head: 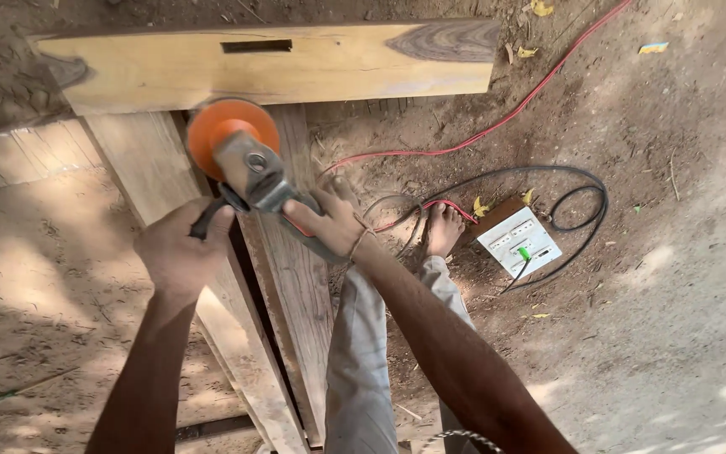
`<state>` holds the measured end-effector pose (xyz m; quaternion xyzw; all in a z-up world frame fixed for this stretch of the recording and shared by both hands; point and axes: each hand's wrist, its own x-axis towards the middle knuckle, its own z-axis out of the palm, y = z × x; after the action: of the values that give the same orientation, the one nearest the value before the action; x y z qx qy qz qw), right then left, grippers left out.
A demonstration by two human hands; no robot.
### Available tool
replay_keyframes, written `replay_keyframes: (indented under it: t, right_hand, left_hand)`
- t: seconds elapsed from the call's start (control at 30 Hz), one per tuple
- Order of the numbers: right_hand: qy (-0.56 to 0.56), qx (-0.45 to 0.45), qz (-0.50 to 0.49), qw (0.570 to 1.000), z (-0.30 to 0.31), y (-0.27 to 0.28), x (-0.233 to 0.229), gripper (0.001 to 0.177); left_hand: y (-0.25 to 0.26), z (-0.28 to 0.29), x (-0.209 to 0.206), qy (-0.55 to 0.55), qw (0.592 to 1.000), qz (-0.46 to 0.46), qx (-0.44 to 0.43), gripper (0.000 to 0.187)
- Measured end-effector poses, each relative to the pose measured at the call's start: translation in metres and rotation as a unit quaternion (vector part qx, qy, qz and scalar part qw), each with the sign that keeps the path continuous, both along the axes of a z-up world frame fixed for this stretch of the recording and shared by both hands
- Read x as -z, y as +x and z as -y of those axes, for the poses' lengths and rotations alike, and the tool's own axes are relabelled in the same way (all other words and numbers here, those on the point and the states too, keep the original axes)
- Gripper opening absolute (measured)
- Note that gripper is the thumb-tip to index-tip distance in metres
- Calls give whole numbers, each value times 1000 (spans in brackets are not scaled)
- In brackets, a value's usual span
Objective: The person is sanding a large wooden beam using an angle grinder with a sanding disc attachment.
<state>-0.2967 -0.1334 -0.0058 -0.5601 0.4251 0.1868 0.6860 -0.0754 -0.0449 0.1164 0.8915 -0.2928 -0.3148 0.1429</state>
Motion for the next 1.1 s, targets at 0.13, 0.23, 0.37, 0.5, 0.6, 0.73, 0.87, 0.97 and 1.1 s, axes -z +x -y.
replay_keyframes:
  t: [0.13, 0.23, 0.37, 0.5, 0.6, 0.73, 0.87, 0.97, 1.1]
  right_hand:
    - [-50, -7, 117, 992, 27, -22, -49, 85]
    - [58, -70, 66, 994, 69, -51, -102, 87]
    - [165, -6, 162, 973, 76, -163, -104, 79]
    - [561, 139, 47, 815, 85, -245, -136, 89]
    - [684, 179, 44, 706, 87, -270, -194, 94]
    - [682, 163, 38, 712, 94, -297, -265, 99]
    - [645, 86, 41, 758, 89, -321, -321, 98]
    - [632, 46, 47, 772, 73, -335, -356, 96]
    - [520, -37, -7, 853, 29, -358, -377, 98]
  left_hand:
    - [-39, -32, 11, -46, 999, -21, -16, 24]
    - [-74, -15, -7, -59, 993, -65, -80, 36]
    - [-131, -12, -26, -86, 988, -103, -82, 41]
    - [-198, -5, -57, -128, 978, -140, -92, 42]
    - [-240, -1, -97, -187, 968, -134, -96, 43]
    - [-291, -12, -160, -230, 952, -154, -131, 48]
    - [-351, -49, -199, -279, 930, -137, -195, 52]
    - [-395, -84, -224, -326, 911, -83, -237, 55]
    - [-447, -148, -250, -280, 911, -70, -293, 51]
